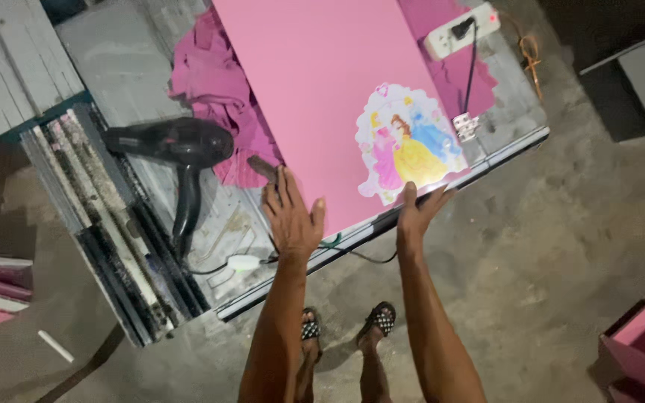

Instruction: The person applies a princess decal to a pink wooden panel, uses a hairdryer to heat the adhesive, and presses the decal flat by hand.

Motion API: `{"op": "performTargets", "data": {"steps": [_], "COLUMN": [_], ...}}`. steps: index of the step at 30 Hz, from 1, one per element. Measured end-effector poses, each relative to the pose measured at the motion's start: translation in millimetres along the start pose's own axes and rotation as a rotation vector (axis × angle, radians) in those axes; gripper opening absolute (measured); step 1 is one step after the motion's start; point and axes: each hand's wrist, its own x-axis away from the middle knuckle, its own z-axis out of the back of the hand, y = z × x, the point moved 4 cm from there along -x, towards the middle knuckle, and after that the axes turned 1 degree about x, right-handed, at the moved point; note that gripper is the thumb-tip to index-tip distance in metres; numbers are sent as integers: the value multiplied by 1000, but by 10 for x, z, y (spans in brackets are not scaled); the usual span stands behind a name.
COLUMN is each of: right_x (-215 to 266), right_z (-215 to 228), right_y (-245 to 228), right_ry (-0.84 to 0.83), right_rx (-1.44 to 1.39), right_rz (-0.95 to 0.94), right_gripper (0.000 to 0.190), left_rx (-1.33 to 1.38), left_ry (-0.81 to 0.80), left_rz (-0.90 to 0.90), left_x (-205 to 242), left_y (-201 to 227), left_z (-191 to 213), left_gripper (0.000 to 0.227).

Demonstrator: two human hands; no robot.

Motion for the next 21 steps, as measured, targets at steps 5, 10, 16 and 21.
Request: {"op": "performTargets", "data": {"steps": [5,10,16,21], "right_x": [305,190,397,367], "right_z": [64,91,61,82], "right_y": [-299,-424,-412,-524], "right_ry": [-188,-124,-104,-118], "right_rx": [33,100,95,1], "right_rz": [63,69,75,68], "right_gripper": [117,129,118,123], "left_rx": [29,55,80,141], "left_ry": [21,8,46,25], "left_rz": [11,19,23,28], "left_x": [-25,-47,-10,-22], "left_y": [-30,-18,-45,-34], "left_z": [-49,12,-31,-13], "left_gripper": [91,88,85,85]}}
